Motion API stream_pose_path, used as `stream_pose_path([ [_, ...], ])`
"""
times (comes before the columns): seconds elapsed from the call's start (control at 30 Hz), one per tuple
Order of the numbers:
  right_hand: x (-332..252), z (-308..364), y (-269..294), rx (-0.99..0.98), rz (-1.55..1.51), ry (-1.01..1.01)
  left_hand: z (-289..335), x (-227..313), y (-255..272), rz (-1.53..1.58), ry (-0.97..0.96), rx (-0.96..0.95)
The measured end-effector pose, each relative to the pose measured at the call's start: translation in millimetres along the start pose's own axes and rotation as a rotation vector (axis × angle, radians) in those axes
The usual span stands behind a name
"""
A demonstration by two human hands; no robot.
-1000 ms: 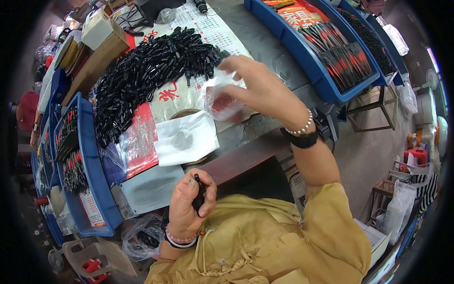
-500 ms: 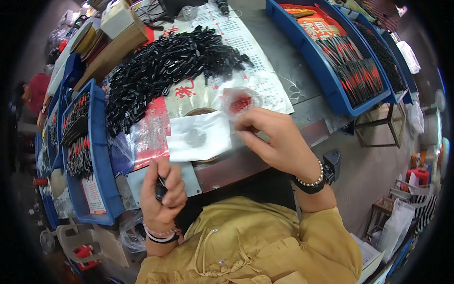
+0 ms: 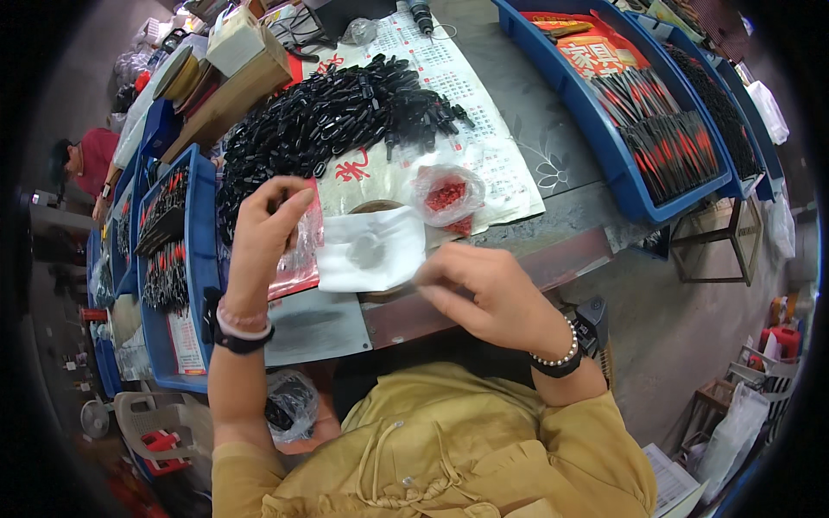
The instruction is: The person assembles small black plastic key housings by inserting red pins into them. They pick up a housing, insert a pin, and place the assembled unit on the table, repeating this process throughout the clip.
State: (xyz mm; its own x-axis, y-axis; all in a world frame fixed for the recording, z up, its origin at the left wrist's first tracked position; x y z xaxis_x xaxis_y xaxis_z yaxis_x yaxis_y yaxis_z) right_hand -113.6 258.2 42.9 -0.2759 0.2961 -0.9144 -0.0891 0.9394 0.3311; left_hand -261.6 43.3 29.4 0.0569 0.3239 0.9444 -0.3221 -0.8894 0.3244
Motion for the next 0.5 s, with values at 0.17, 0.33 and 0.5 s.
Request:
stream_pose_path([
  [0.17, 1.8, 14.1, 2.6, -0.007, -0.019, -0.046, -48.0, -6.5, -13.5, -0.954, -0.244, 0.168],
  [0.33, 2.7, 18.5, 6.3, -0.006, -0.034, -0.074, -56.1, -12.5, -15.6, -0.953, -0.199, 0.143],
  [0.5, 1.0, 7.5, 3.0, 0.072, -0.085, -0.040, 8.9, 13.4, -14.7, -0.353, -0.134, 0.026],
])
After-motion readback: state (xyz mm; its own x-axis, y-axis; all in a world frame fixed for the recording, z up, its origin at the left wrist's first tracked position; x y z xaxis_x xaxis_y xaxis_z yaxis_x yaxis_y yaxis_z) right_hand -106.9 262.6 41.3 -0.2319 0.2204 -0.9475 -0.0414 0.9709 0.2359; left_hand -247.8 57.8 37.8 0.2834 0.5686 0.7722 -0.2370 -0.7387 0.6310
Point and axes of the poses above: each hand's wrist, its own z-axis away from the middle knuckle, its own y-axis out of the back of the hand, x = y × z, the point moved 6 cm from there along -z, towards the middle knuckle, and after that the axes turned 1 degree about x, right-handed, at the moved point
